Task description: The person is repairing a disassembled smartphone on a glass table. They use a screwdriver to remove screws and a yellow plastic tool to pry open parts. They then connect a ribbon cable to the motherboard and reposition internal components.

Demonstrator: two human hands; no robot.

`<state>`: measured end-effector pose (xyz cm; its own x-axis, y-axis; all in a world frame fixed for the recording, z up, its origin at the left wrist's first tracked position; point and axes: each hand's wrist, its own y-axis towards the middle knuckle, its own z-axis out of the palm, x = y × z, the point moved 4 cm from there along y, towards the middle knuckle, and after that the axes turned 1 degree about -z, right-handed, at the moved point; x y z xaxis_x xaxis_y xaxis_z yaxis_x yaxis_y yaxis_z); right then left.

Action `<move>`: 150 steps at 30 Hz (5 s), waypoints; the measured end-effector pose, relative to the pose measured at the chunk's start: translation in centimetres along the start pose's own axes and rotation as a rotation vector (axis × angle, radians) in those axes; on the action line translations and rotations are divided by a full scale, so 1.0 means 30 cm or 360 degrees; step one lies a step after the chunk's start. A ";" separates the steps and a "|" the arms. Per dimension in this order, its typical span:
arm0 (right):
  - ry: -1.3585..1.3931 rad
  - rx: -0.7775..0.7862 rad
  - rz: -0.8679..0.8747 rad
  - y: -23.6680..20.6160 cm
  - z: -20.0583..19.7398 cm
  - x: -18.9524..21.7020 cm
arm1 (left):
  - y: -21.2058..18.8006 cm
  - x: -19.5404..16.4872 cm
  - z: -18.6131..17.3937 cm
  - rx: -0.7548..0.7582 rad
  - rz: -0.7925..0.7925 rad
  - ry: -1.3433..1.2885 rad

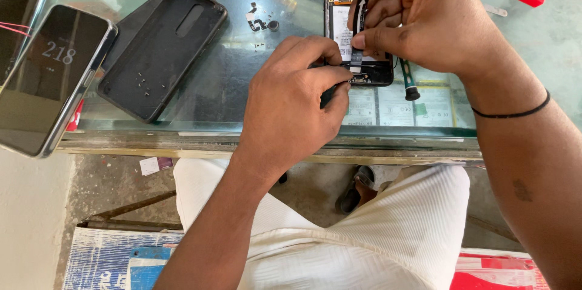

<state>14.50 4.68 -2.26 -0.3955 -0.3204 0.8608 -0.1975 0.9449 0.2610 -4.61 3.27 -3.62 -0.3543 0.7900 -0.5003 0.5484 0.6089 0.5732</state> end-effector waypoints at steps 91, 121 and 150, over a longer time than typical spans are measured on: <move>-0.0265 -0.0097 0.0049 0.002 0.014 0.051 | -0.013 -0.023 0.009 -0.0012 0.0136 0.0200; -0.0238 -0.0033 -0.0060 -0.008 0.021 0.033 | -0.030 -0.037 0.035 -0.0069 0.0314 0.0468; -0.0155 0.0018 -0.0071 -0.017 0.005 -0.004 | -0.038 -0.035 0.018 -0.0062 0.0143 0.0312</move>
<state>14.52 4.22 -2.55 -0.4710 -0.3678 0.8018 -0.2269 0.9288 0.2929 -4.44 1.70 -4.09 -0.4479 0.8378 -0.3123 0.5559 0.5345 0.6366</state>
